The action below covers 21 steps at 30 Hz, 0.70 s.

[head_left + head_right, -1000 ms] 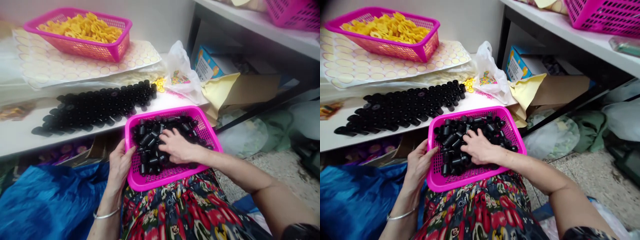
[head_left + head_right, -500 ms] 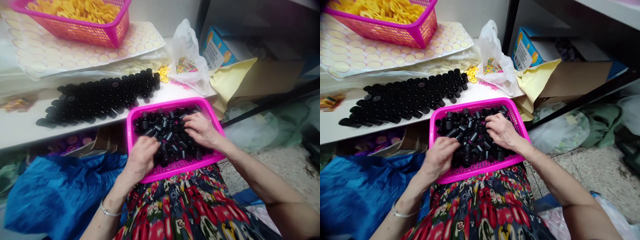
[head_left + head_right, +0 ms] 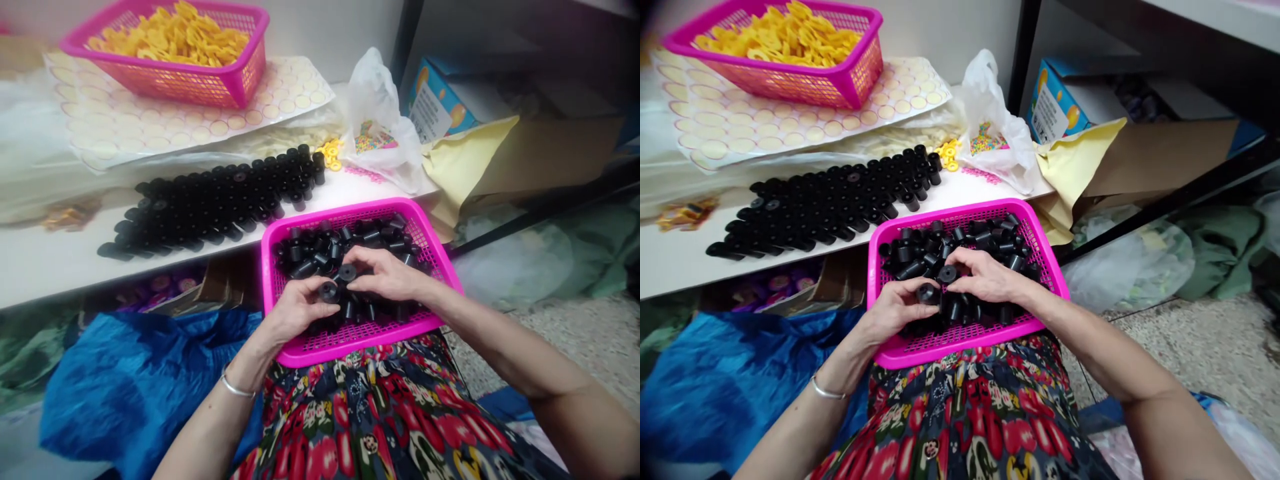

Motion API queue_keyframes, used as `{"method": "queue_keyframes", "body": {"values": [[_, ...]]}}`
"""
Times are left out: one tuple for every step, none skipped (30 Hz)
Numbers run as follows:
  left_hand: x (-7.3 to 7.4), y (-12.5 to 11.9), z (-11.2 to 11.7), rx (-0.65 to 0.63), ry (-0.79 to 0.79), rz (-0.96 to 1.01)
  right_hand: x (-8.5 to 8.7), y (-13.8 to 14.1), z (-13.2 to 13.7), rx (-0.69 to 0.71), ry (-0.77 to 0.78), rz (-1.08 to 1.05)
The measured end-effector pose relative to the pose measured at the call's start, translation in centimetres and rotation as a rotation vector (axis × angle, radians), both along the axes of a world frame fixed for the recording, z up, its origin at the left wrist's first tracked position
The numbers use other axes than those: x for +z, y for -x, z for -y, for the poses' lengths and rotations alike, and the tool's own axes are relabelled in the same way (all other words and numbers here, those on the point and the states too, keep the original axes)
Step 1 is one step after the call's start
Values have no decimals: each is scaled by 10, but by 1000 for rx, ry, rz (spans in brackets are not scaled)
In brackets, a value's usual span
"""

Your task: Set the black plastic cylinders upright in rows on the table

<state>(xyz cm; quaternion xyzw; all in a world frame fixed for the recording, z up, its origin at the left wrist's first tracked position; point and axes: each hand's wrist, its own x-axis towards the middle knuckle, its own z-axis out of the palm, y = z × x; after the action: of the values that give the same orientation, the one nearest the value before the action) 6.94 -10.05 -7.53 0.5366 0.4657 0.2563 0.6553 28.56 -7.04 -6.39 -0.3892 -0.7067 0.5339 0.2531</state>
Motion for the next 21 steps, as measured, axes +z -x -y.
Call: {"method": "queue_keyframes", "body": {"values": [[3,-2,2,56,107,93,1,-1,4,-80,151,-159],[5,-4,3,102,185,165,2,-1,8,-151,287,-305],[7,-6,4,139,236,218,2,-1,12,-208,404,-434],[9,-9,4,170,273,258,1,1,15,-254,502,-538],[10,-11,4,194,302,291,0,3,18,-287,587,-616],[11,-14,4,215,329,319,-1,5,21,-312,659,-669],[12,-16,3,232,353,342,-2,6,23,-333,712,-706],[12,-18,3,246,371,359,-3,8,25,-352,746,-730],[12,-19,2,257,381,371,-4,10,27,-370,769,-747],[12,-21,2,266,382,377,-6,11,28,-384,790,-761],[11,-22,1,274,376,377,-7,12,29,-396,808,-773],[10,-23,1,282,363,372,-8,13,30,-406,822,-786],[10,-23,2,285,344,360,-9,14,31,-416,833,-799],[9,-24,2,284,321,342,-9,14,32,-427,840,-811],[8,-24,2,279,298,313,-9,15,33,-437,843,-821],[7,-25,3,267,274,272,-9,16,34,-450,839,-825],[6,-25,3,246,252,217,-9,16,35,-464,826,-821],[5,-26,4,218,225,155,-9,17,35,-479,802,-810],[5,-26,4,188,196,89,-8,18,36,-495,765,-792],[4,-26,5,162,165,22,-8,19,37,-510,720,-768],[4,-26,5,139,133,-43,-9,20,39,-521,668,-740]]}}
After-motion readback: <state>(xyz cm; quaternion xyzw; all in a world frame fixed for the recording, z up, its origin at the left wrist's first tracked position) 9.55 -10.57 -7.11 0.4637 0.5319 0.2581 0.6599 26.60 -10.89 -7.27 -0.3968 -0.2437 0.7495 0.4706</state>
